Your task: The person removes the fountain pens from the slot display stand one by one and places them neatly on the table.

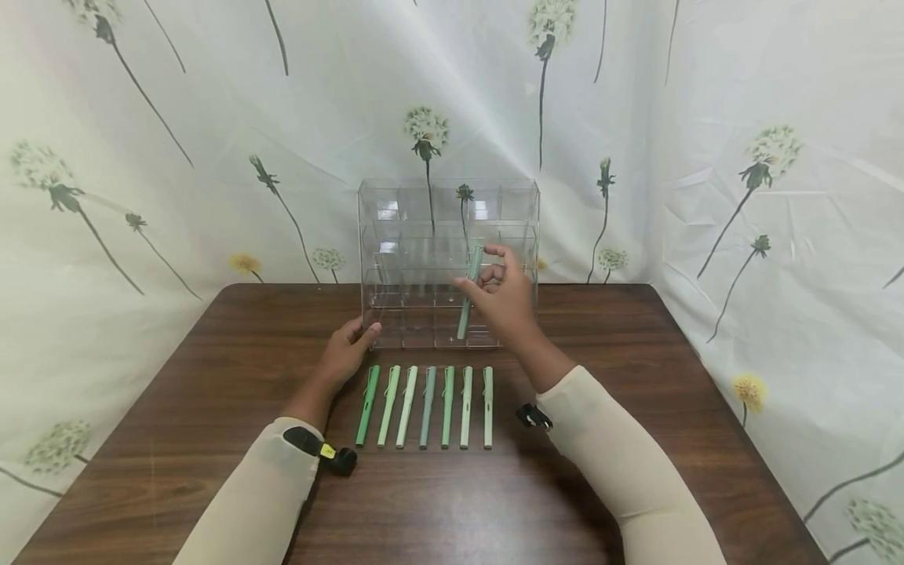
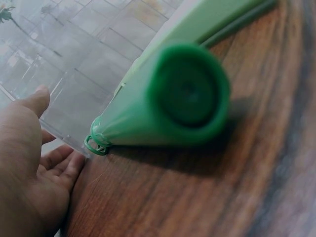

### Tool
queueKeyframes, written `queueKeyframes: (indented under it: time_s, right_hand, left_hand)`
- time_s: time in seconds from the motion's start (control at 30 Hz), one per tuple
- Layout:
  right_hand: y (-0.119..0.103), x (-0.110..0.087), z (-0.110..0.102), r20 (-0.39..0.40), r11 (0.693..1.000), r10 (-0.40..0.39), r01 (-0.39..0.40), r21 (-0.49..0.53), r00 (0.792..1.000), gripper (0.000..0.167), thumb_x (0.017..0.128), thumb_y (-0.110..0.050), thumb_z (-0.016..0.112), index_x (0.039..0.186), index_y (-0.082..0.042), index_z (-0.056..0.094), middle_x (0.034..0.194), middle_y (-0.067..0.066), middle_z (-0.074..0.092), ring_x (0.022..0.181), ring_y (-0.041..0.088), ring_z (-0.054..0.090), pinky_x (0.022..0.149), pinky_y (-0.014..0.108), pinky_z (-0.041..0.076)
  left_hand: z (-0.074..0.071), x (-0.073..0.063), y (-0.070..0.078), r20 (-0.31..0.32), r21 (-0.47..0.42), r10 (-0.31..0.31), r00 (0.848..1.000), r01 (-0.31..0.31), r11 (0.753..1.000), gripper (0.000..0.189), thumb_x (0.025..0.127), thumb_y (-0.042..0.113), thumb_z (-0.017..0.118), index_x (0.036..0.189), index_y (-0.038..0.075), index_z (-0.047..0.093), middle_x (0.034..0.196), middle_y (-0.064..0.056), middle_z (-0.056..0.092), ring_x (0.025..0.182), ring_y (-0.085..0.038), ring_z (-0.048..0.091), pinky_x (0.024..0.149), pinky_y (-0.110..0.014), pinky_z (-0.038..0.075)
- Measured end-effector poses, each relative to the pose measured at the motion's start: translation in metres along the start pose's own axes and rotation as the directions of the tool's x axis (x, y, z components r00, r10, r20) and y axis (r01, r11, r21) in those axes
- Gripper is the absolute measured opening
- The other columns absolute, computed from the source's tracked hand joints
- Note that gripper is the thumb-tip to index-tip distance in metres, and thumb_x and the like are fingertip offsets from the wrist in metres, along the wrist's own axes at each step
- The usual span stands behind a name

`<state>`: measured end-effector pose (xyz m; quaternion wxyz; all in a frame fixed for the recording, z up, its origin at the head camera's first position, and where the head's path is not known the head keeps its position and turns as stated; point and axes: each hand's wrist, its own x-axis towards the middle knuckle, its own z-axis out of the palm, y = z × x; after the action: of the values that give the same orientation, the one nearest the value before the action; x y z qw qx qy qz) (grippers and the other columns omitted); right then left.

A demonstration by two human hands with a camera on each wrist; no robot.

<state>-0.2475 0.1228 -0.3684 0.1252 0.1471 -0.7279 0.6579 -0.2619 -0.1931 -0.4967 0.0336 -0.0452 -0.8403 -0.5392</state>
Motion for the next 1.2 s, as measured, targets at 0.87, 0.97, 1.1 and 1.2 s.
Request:
queueKeyframes:
  time_s: [0.87, 0.97, 1.1, 1.2]
  right_hand:
    - [0.018, -0.023, -0.043, 0.1, 0.99, 0.066, -0.053, -0.13, 0.993, 0.068, 0.095, -0.013, 0.087, 0.156, -0.017, 0.058, 0.08, 0.002, 0.066, 0.061, 0.024, 0.071, 0.058, 0.033, 0.062]
    - [0.018, -0.025, -0.047, 0.109, 0.991, 0.075, -0.062, -0.119, 0.991, 0.069, 0.094, -0.012, 0.088, 0.155, -0.019, 0.058, 0.079, 0.0, 0.066, 0.057, 0.021, 0.065, 0.053, 0.03, 0.057]
    - [0.018, -0.029, -0.053, 0.138, 0.99, 0.105, -0.09, -0.107, 0.985, 0.071, 0.093, -0.01, 0.089, 0.155, -0.019, 0.058, 0.079, -0.001, 0.066, 0.054, 0.013, 0.055, 0.048, 0.028, 0.048]
    - [0.018, -0.033, -0.058, 0.171, 0.984, 0.142, -0.121, -0.127, 0.975, 0.072, 0.093, -0.008, 0.088, 0.158, -0.016, 0.056, 0.08, 0.0, 0.067, 0.057, 0.013, 0.057, 0.052, 0.029, 0.051]
  left_hand:
    - [0.0, 0.0, 0.0, 0.004, 0.007, -0.012, 1.0, 0.012, 1.0, 0.063, 0.113, 0.048, 0.059, 0.164, 0.013, 0.052, 0.155, -0.023, 0.055, 0.137, -0.038, 0.057, 0.115, -0.056, 0.046]
    - [0.0, 0.001, 0.0, 0.0, 0.008, -0.013, 1.0, 0.013, 1.0, 0.063, 0.113, 0.049, 0.059, 0.164, 0.013, 0.051, 0.157, -0.022, 0.054, 0.141, -0.037, 0.055, 0.117, -0.056, 0.045]
    - [0.0, 0.0, 0.0, 0.0, 0.004, -0.013, 1.0, 0.013, 1.0, 0.065, 0.113, 0.05, 0.059, 0.165, 0.012, 0.051, 0.159, -0.022, 0.053, 0.147, -0.038, 0.053, 0.121, -0.059, 0.043]
    - [0.0, 0.0, 0.0, 0.0, 0.003, -0.019, 1.0, 0.019, 1.0, 0.066, 0.112, 0.052, 0.059, 0.165, 0.013, 0.05, 0.16, -0.021, 0.052, 0.15, -0.039, 0.05, 0.123, -0.059, 0.041]
